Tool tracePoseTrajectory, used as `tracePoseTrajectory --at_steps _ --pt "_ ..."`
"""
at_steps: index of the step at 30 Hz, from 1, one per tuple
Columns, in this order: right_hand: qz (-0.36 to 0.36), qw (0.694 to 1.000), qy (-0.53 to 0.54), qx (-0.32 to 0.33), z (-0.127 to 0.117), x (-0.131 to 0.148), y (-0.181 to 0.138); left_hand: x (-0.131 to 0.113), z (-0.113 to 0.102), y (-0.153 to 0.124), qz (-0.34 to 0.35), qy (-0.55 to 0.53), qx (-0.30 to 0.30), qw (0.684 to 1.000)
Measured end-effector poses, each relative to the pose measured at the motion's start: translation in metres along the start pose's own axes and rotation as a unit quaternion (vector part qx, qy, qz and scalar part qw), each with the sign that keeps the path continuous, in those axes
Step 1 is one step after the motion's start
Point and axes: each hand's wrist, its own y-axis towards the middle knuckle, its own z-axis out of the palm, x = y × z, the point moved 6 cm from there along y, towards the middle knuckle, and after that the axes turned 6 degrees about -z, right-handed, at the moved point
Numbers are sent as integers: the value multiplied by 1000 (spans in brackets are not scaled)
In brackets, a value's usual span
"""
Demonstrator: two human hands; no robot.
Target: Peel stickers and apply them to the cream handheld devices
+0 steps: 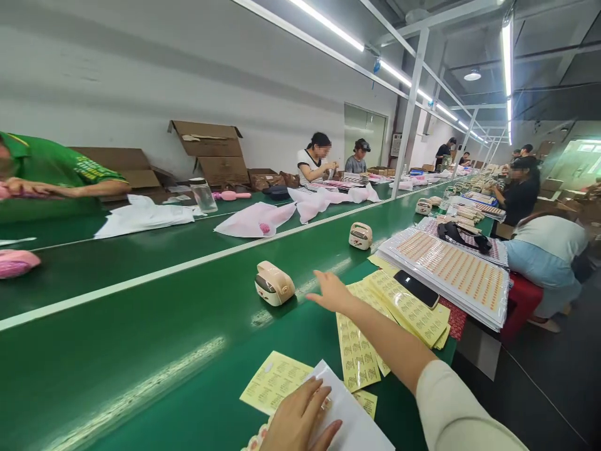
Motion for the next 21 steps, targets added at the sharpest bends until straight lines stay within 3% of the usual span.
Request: tracePoseTrajectory --at_steps 3,5,7,10,14,21 --pt "79 996 -36 -24 -25 -63 -47 -13 28 23 10 58 111 992" --pt "149 986 -65 -37 -35 -104 -79 -18 47 38 -28 81 213 973" --pt "198 977 -79 -29 -36 -134 -104 -23 60 51 -62 90 266 958" --pt "223 971 -87 -13 -28 -155 -122 -35 72 64 -68 79 281 954" --pt "232 969 -83 -20 -22 -158 -119 -48 82 73 -64 50 284 955" --pt "248 968 -10 -39 -35 -171 -111 -57 88 88 -79 14 253 964"
